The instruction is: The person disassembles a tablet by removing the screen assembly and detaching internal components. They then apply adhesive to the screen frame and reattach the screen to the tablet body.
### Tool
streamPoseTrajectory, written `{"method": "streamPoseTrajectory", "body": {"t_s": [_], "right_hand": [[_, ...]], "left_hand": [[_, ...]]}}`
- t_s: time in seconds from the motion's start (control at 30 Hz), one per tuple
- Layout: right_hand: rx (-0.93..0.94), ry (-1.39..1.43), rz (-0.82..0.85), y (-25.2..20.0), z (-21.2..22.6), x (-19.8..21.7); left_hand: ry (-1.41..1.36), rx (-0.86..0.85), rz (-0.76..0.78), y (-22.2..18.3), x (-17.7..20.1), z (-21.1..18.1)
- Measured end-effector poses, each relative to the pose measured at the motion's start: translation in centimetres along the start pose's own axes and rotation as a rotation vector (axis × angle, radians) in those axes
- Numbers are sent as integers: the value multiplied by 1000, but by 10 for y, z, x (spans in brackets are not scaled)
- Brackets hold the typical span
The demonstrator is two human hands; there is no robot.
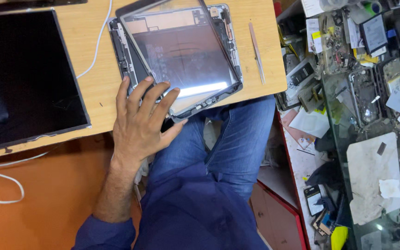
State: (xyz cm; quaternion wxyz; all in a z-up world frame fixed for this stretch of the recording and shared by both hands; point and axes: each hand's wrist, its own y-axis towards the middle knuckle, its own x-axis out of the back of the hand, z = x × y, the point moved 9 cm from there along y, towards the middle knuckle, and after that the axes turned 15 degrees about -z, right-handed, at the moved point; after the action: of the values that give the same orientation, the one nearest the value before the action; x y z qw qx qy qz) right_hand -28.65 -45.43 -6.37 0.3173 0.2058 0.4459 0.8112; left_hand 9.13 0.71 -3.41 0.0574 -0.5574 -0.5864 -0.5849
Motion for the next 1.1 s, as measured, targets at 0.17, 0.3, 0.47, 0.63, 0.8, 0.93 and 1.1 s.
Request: {"method": "streamPoseTrajectory", "body": {"t_s": [0.17,0.3,0.47,0.63,0.8,0.93,1.1], "right_hand": [[-189,437,468,-66,78,-47],[-181,703,846,-141,179,-85],[320,939,1073,-164,307,-79],[765,987,990,-143,369,-63],[964,1024,884,-131,382,-59],[1019,1014,892,-131,383,-58],[1013,995,919,-135,381,-58]], "left_hand": [[-48,17,-9,1,4,-1],[-55,-6,-48,2,12,-8],[-38,-69,-118,8,13,-23],[-26,-126,-82,19,4,-26],[-34,-117,-68,18,-1,-25],[-52,-100,-72,16,-2,-22],[-80,-78,-67,14,-4,-21]]}}
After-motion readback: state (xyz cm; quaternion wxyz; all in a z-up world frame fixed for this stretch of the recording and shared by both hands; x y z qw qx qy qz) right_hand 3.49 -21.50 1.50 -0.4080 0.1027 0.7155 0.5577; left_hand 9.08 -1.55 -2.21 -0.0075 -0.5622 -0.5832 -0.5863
